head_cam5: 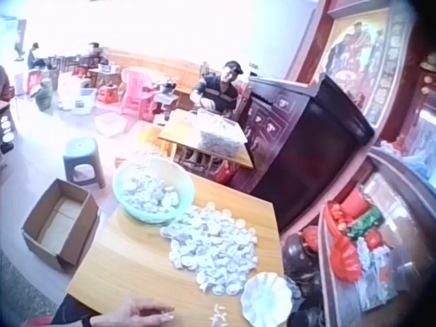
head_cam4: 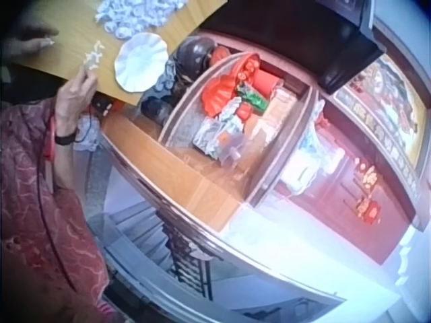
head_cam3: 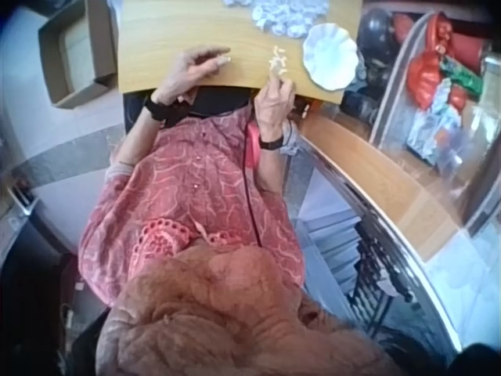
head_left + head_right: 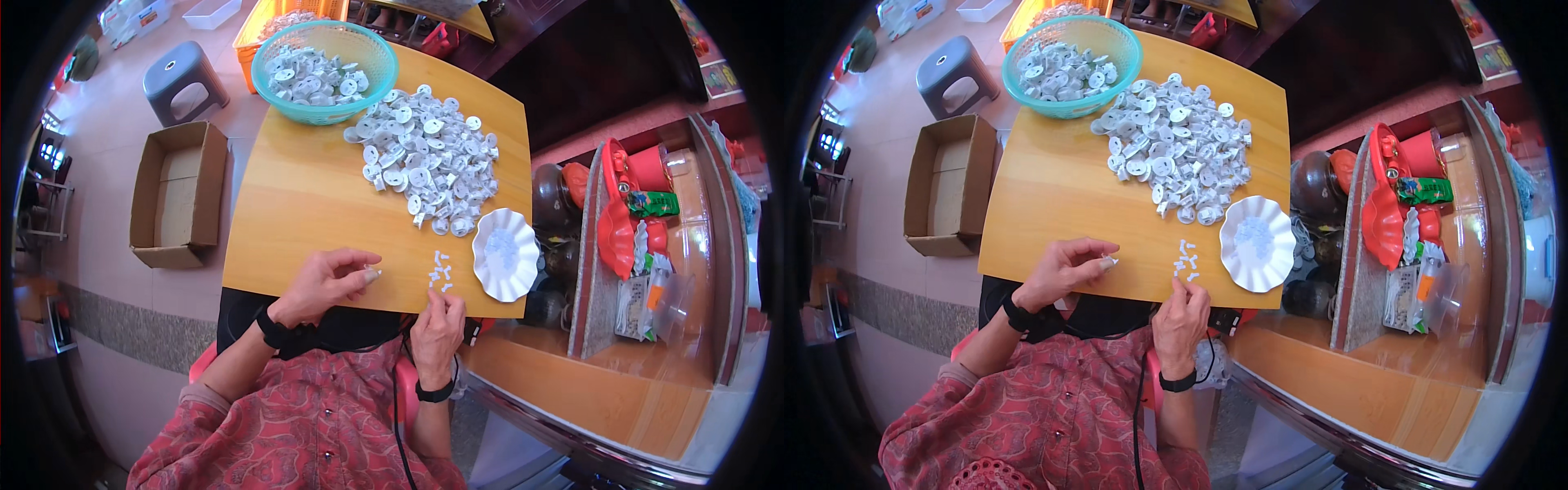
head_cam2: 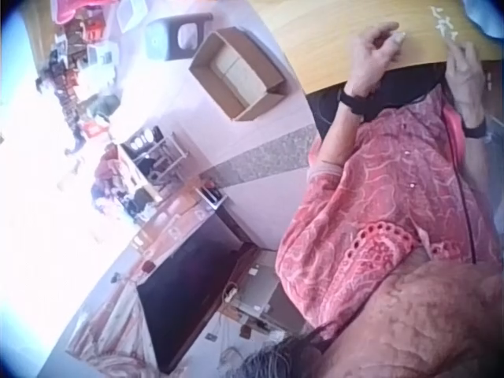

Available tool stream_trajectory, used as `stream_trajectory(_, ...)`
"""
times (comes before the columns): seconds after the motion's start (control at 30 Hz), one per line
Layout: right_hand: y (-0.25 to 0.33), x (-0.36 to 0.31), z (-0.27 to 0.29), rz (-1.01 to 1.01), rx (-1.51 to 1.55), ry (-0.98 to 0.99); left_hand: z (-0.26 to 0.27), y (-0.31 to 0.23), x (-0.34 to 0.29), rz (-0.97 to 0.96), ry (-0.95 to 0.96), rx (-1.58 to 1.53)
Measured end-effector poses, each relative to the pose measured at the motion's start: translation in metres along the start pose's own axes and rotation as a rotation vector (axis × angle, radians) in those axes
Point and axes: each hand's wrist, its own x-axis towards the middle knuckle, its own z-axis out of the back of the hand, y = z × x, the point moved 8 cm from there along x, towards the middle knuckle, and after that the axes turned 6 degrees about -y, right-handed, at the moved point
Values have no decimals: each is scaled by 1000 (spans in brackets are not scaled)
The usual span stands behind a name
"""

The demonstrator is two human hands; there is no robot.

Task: The person is sorting and checking small white plastic components, possibly shoe eyelets or similar parts, on a work table.

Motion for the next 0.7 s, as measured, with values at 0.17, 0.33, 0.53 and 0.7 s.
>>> stream_trajectory(0.17, 3, -3, 2, 0, 96, -45, -4, 24, -3, 224, 24, -427)
stream_trajectory(0.33, 23, -1, 2, 132, 1, 56, -2, 35, -2, 231, 49, -622)
stream_trajectory(0.53, 23, -13, 4, 162, 25, 46, -15, 37, -2, 254, 169, -1055)
stream_trajectory(0.7, 27, -18, 9, 219, 21, -33, -18, 39, -4, 273, 213, -1114)
